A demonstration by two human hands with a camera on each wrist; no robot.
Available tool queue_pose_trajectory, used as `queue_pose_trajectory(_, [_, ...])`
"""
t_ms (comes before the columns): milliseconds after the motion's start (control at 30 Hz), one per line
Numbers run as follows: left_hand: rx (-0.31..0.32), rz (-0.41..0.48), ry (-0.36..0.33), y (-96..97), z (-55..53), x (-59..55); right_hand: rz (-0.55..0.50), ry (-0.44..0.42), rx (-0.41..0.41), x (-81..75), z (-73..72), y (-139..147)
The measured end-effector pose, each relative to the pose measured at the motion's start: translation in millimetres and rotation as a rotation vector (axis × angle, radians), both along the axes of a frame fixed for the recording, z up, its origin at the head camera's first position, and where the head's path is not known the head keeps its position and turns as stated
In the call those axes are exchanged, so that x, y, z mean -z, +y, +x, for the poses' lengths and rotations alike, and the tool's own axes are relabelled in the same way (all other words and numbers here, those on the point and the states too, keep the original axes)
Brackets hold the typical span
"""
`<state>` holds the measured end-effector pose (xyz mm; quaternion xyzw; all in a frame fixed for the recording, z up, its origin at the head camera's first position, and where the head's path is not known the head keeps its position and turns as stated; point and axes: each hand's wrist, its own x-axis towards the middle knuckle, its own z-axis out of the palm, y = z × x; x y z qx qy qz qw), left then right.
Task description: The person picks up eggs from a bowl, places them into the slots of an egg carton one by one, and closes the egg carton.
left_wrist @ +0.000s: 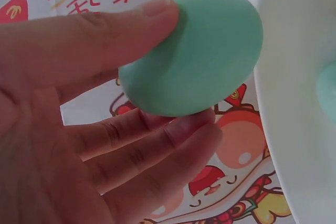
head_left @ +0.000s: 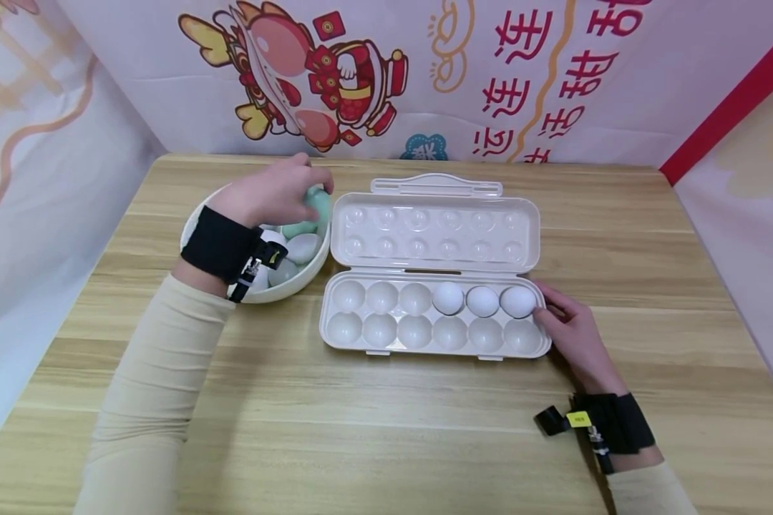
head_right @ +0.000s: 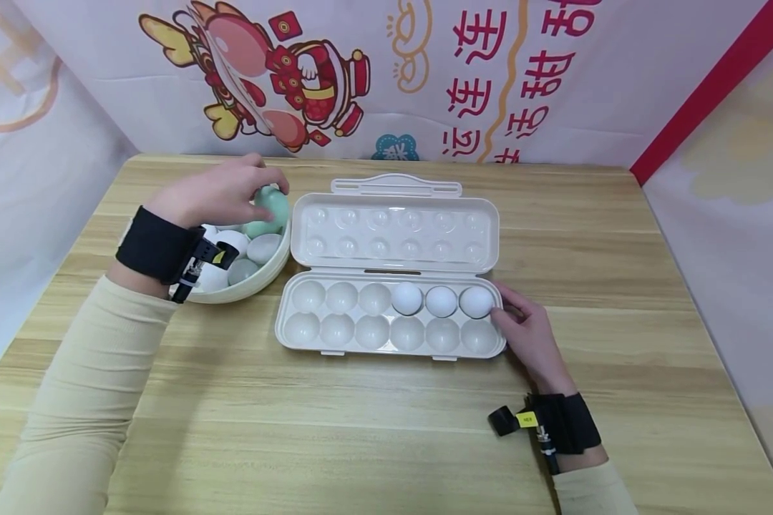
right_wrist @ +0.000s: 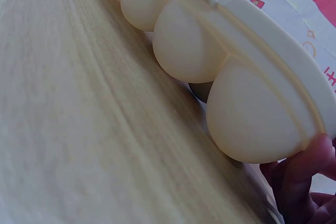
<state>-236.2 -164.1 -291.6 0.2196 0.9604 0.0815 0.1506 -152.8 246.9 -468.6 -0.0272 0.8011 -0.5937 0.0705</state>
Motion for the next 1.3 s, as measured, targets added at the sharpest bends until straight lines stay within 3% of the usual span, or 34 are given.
queue_pose_trajectory(433, [0.074, 0.061, 0.074, 22.1, 11.5, 2.3, 0.032, 0.001, 0.008, 0.8, -0.4, 1])
queue_pose_trajectory(600, [0.068, 0.047, 0.073, 27.8, 14.9, 5.3, 0.03, -0.002, 0.003, 0.6, -0.3, 1])
queue_pose_trajectory(1067, [0.111, 0.08, 0.076, 42.8, 24.0, 23.1, 0.056, 0.008, 0.003, 3.5, -1.7, 3])
queue_pose_trajectory(1300, [0.102, 0.072, 0.081, 44.1, 29.8, 30.7, 0.046, -0.009, 0.007, 2.3, -2.8, 2])
